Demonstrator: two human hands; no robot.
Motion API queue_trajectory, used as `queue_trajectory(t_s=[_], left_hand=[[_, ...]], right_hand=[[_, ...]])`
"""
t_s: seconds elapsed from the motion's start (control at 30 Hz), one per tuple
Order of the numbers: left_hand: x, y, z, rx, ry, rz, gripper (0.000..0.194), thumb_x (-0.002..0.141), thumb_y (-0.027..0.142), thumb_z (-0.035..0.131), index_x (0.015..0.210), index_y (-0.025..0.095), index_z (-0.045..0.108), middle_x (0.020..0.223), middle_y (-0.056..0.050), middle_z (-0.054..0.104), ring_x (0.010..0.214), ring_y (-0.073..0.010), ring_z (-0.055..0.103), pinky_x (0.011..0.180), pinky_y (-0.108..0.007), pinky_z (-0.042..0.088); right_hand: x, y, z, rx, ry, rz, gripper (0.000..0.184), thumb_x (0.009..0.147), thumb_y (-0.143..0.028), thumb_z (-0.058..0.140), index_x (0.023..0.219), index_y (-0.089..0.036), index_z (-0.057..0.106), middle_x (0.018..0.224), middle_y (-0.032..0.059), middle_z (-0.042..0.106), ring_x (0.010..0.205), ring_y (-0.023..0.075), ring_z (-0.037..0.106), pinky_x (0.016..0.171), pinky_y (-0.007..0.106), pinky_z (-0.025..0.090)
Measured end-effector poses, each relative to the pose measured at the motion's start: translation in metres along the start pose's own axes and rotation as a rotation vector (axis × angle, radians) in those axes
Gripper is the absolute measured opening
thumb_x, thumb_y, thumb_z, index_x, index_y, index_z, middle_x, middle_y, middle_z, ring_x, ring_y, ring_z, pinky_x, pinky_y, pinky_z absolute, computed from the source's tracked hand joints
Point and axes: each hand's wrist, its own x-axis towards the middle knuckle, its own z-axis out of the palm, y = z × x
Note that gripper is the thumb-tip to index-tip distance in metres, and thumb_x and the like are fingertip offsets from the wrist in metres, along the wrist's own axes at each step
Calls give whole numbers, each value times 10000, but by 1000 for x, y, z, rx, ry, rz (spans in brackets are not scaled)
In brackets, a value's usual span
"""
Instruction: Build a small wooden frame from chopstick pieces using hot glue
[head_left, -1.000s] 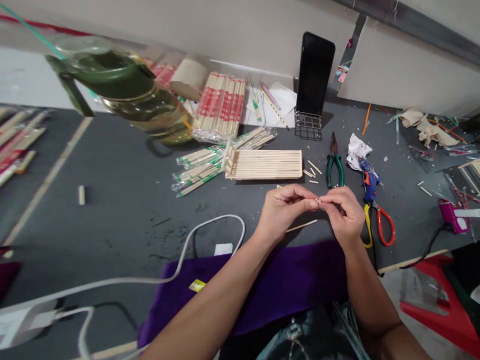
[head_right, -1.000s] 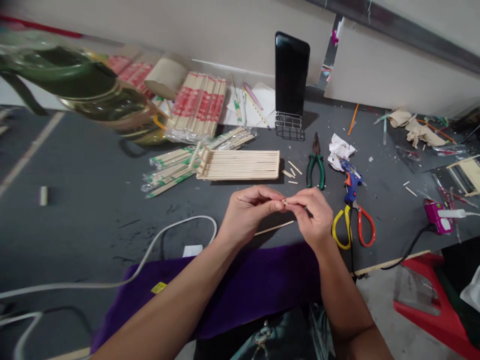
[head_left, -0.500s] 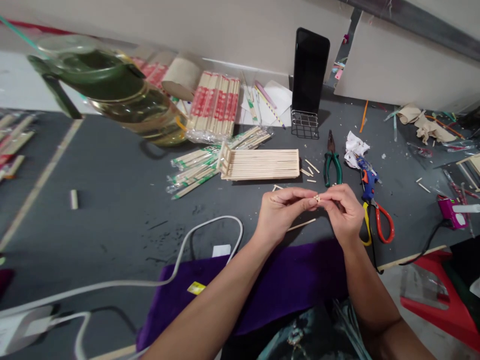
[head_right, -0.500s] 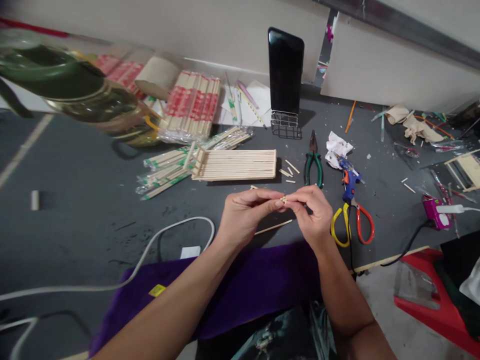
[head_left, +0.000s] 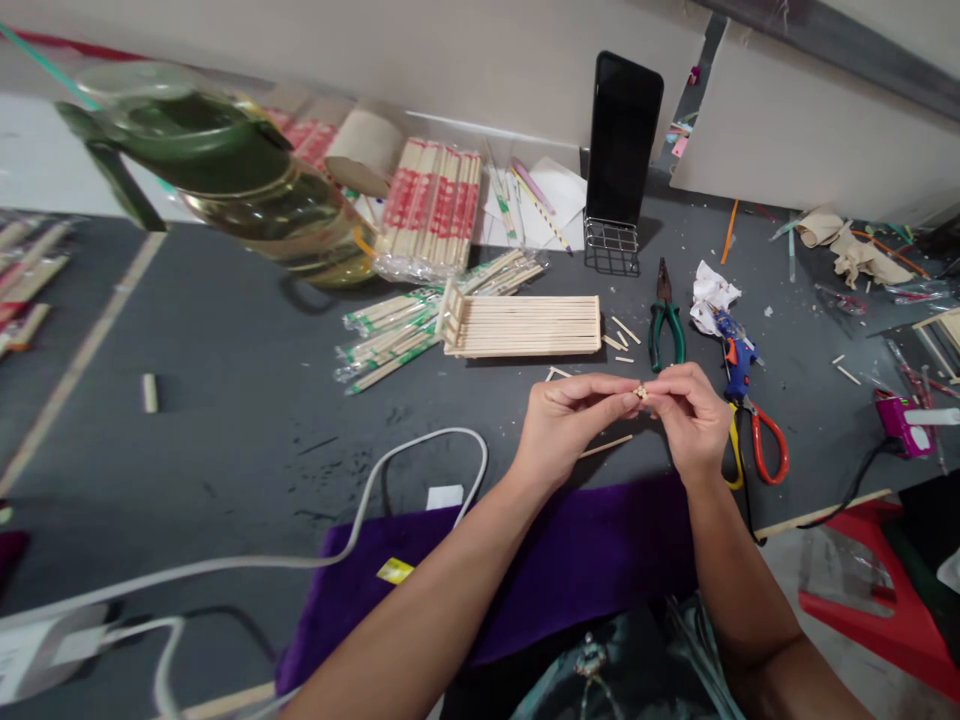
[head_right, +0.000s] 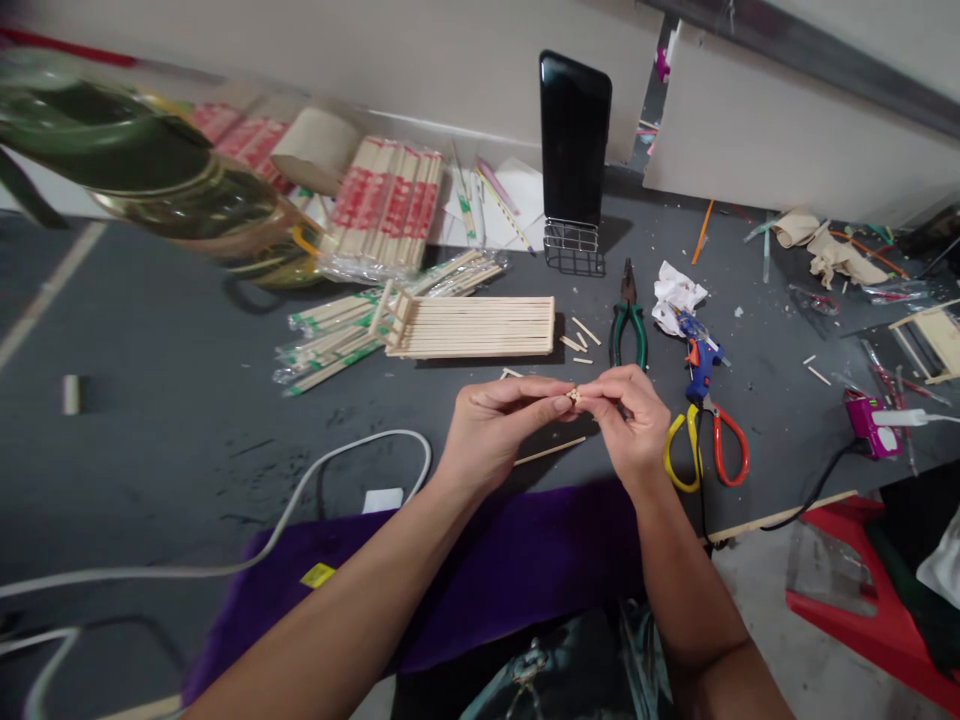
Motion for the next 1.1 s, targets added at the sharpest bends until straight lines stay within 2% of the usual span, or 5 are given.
queue_trajectory(t_s=[0.1, 0.37, 0.67, 1.1], left_hand=[[1, 0, 0, -73, -10, -44, 202, 607, 298, 914, 756, 199, 820, 702, -37, 775, 629, -148, 707, 681, -260, 607], [5, -2, -1, -174, -28, -140, 234, 572, 281, 938, 735, 176, 809, 736, -53, 785, 641, -142, 717, 685, -246, 610], [6, -5, -2, -189, -43, -115, 220, 568, 267, 940, 720, 178, 808, 716, -44, 781, 618, -116, 708, 651, -201, 594], [6, -7, 0, -205, -25, -104, 240, 556, 257, 949, 730, 179, 804, 711, -34, 777, 605, -109, 696, 644, -206, 588]], right_hand=[[0, 1, 0, 15, 6, 15, 65, 879, -257, 705, 837, -228, 744, 802, 15, 646, 726, 146, 622, 613, 289, 553], [3, 0, 1, 31, 4, 85, 78, 861, -268, 709, 814, -224, 752, 794, 12, 642, 694, 133, 603, 560, 260, 530], [4, -1, 3, 145, -21, 162, 64, 832, -283, 731, 798, -232, 746, 795, -3, 625, 621, 103, 555, 495, 232, 495], [2, -2, 8, 162, 7, 109, 57, 853, -231, 716, 796, -232, 723, 794, -10, 613, 632, 100, 557, 485, 215, 477]])
